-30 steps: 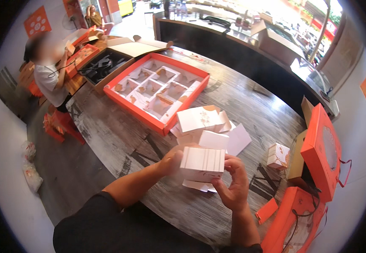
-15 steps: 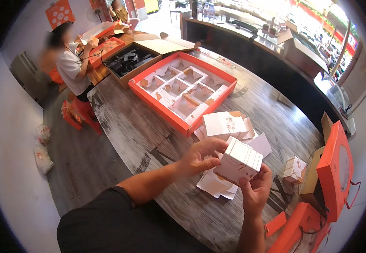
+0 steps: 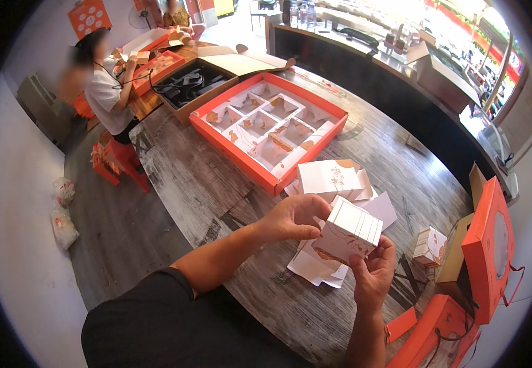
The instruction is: The person assembles small white cardboard boxes by folding and tucking flaps. They handle multiple flat-packed units one at a time, folding sides and closing tops, then place the finished boxes on the table.
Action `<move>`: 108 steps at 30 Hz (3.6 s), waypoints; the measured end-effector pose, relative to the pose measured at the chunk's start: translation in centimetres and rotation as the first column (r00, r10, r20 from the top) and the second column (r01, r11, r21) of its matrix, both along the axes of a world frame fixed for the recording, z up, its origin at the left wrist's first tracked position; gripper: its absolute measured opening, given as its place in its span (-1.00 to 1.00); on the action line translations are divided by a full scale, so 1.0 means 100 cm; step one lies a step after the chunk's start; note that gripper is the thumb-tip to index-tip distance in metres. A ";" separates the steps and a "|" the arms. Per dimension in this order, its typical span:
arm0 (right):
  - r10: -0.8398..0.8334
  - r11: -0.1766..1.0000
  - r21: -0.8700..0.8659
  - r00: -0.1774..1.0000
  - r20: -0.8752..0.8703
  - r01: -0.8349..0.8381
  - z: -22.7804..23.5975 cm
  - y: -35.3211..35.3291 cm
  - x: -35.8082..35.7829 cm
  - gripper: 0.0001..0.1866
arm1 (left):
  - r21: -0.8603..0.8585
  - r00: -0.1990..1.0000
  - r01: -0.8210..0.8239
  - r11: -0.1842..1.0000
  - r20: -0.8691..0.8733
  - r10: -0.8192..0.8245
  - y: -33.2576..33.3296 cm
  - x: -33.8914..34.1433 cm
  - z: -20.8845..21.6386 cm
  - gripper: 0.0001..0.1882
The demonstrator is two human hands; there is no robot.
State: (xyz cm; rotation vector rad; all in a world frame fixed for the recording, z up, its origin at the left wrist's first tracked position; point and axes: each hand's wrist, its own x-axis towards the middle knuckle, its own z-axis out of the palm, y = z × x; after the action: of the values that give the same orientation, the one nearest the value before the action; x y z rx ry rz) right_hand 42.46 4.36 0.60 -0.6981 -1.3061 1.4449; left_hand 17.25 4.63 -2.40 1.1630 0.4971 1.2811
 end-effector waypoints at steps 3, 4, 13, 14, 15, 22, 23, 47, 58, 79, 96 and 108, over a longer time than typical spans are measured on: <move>0.016 0.999 0.030 0.999 0.030 -0.017 -0.002 0.001 0.001 -0.39 | -0.002 1.000 0.019 1.000 0.003 -0.019 0.000 -0.001 -0.001 -0.45; 0.017 0.999 0.038 0.999 0.027 -0.018 -0.001 0.001 0.001 -0.38 | 0.002 1.000 0.019 1.000 0.000 -0.019 -0.001 -0.001 -0.001 -0.44; 0.026 0.992 0.122 0.997 0.075 -0.035 0.003 -0.003 0.004 -0.39 | 0.009 1.000 -0.001 1.000 0.022 0.001 -0.003 -0.004 0.006 -0.48; 0.030 0.992 0.121 0.997 0.073 -0.039 0.002 -0.003 0.005 -0.41 | 0.008 1.000 -0.004 1.000 0.023 0.004 -0.002 -0.004 0.006 -0.47; 0.034 0.992 0.120 0.997 0.072 -0.043 0.002 -0.002 0.006 -0.42 | 0.008 1.000 -0.007 1.000 0.024 0.007 -0.002 -0.004 0.005 -0.47; 0.036 0.987 0.153 0.993 0.116 -0.054 -0.002 0.000 0.009 -0.47 | 0.000 0.997 -0.012 1.000 0.070 0.012 -0.001 -0.004 0.004 -0.49; 0.032 0.989 0.142 0.994 0.108 -0.047 -0.001 -0.001 0.007 -0.49 | -0.001 0.997 -0.013 1.000 0.073 0.013 -0.001 -0.004 0.005 -0.50; -0.047 0.973 0.232 0.972 0.229 -0.008 -0.007 0.004 0.015 -0.51 | -0.007 0.999 0.007 1.000 0.046 -0.007 0.004 -0.007 -0.003 -0.43; 0.013 0.977 0.211 0.993 0.114 -0.037 0.001 0.000 0.005 -0.32 | 0.085 0.998 -0.059 0.995 0.021 0.057 0.003 0.000 -0.004 -0.39; -0.143 0.845 0.499 0.820 0.555 -0.190 0.029 -0.009 0.006 -0.55 | 0.512 0.833 -0.232 0.827 -0.334 0.441 -0.007 0.006 0.009 -0.46; -0.330 0.781 0.625 0.857 0.397 0.011 0.016 -0.009 0.001 -0.49 | 0.330 0.975 -0.040 0.943 -0.193 0.109 -0.013 0.010 0.009 -0.08; -0.190 0.882 0.469 0.949 0.253 0.052 -0.007 -0.004 0.007 -0.28 | 0.079 0.978 -0.072 0.994 0.203 0.055 -0.005 0.019 -0.002 -0.37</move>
State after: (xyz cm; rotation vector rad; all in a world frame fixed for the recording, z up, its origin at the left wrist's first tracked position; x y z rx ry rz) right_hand 43.13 3.92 -0.11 -0.6741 -1.7249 0.8959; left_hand 19.14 4.14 -2.58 1.0811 0.3352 1.4698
